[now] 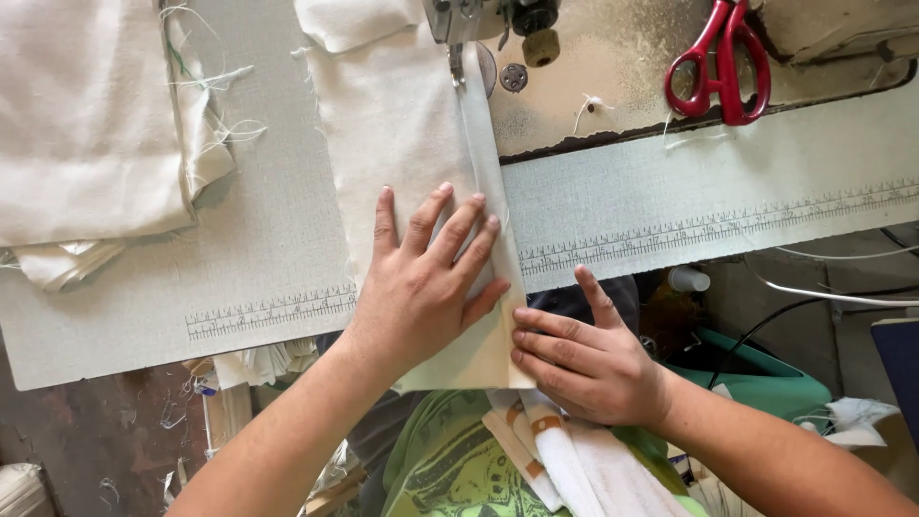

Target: Folding and aligning white fabric pieces on a sewing machine table in preparation for sewing.

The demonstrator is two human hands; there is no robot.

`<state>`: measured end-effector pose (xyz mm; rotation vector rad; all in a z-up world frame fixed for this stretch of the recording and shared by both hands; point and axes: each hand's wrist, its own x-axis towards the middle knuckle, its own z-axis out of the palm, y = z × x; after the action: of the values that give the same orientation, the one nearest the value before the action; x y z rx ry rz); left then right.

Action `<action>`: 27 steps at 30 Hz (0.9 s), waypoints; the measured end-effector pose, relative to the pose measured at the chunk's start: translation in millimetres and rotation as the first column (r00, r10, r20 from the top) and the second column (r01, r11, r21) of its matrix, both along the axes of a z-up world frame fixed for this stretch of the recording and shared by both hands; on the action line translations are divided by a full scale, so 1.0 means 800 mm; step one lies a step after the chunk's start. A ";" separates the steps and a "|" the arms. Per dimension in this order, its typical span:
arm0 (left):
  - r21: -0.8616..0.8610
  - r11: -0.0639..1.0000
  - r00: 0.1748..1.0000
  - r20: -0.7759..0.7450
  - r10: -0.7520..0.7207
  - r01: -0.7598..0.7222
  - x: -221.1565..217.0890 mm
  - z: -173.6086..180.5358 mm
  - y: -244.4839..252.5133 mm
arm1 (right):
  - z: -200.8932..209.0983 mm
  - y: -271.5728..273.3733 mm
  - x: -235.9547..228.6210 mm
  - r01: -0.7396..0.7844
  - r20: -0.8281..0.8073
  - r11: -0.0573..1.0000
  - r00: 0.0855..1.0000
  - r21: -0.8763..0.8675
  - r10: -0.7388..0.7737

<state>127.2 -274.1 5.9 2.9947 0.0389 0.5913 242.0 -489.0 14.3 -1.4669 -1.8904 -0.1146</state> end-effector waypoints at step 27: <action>-0.047 0.999 0.973 -0.229 0.001 -0.012 0.030 -0.001 0.064 | 0.016 0.059 0.066 0.218 0.120 0.953 0.973 -0.211 -0.196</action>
<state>151.5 -222.9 5.4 3.0002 0.0774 0.2380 294.7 -441.9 27.4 -1.8423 -1.8689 -0.0751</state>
